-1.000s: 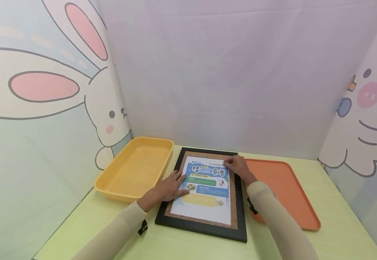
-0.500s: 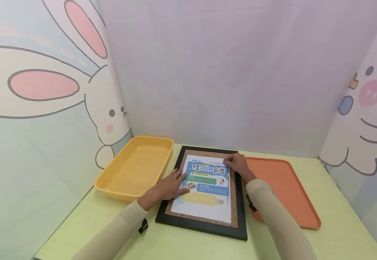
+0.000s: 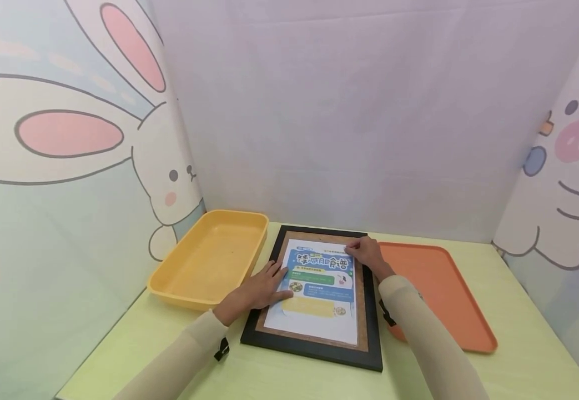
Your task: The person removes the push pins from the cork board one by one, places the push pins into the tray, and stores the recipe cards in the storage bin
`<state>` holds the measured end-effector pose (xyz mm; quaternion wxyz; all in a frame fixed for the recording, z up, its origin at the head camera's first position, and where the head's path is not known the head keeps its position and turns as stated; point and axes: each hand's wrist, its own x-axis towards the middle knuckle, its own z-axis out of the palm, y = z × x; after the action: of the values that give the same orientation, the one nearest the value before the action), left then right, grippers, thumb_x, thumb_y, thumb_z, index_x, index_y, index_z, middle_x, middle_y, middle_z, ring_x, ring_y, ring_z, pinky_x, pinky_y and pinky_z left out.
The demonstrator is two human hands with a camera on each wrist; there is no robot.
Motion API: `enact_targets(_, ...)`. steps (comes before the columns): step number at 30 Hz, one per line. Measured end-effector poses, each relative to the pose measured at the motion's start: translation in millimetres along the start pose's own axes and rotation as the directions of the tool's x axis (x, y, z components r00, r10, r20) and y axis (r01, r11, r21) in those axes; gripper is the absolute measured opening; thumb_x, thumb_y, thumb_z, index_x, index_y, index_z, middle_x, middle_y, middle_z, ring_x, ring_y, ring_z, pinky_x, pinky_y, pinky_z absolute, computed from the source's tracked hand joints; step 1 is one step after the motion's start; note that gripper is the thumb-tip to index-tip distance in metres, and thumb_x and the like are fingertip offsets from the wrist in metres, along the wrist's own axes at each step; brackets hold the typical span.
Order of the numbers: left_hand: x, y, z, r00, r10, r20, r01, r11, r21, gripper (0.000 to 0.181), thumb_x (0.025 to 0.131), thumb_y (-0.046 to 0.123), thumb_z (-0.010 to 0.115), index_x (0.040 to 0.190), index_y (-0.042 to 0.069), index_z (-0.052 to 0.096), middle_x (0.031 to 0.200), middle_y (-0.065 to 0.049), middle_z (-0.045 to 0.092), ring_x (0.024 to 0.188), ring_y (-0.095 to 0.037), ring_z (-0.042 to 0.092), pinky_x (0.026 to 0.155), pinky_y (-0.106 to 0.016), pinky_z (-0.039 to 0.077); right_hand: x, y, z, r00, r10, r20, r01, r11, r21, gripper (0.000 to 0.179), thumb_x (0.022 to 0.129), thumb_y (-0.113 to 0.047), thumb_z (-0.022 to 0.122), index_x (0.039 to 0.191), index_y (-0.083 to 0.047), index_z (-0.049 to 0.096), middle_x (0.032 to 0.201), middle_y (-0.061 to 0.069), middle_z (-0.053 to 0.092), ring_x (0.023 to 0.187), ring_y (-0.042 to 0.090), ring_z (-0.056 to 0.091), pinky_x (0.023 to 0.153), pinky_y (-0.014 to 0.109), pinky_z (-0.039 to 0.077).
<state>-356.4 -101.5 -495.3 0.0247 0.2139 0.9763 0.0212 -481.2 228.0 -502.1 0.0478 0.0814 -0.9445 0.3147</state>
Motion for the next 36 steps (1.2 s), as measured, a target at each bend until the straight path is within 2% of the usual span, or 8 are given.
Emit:
enact_targets(10, -0.6, 2.2, -0.6, 1.000, 0.004, -0.009, -0.004, 1.000, -0.008, 0.086, 0.099, 0.069, 0.051, 0.163, 0.013, 0.036, 0.169, -0.013, 0.028, 0.156, -0.035, 0.025, 0.122, -0.048, 0.032, 0.1, 3, 1, 1.000, 0.001, 0.024, -0.001, 1.000, 0.012, 0.028, 0.099, -0.019, 0.073, 0.114, 0.003, 0.076, 0.104, 0.019, 0.075, 0.091, 0.030, 0.064, 0.081, 0.039, 0.051)
enact_targets(36, -1.5, 3.3, 0.1, 1.000, 0.002, -0.002, -0.002, 1.000, 0.017, 0.086, 0.100, 0.070, 0.048, 0.163, 0.012, 0.036, 0.169, -0.013, 0.029, 0.156, -0.034, 0.026, 0.122, -0.047, 0.032, -1.2, 15, 4, 0.990, -0.140, 0.009, 0.139, 0.990, 0.024, 0.020, 0.097, -0.016, 0.074, 0.105, 0.002, 0.077, 0.098, 0.015, 0.074, 0.085, 0.027, 0.062, 0.077, 0.039, 0.050)
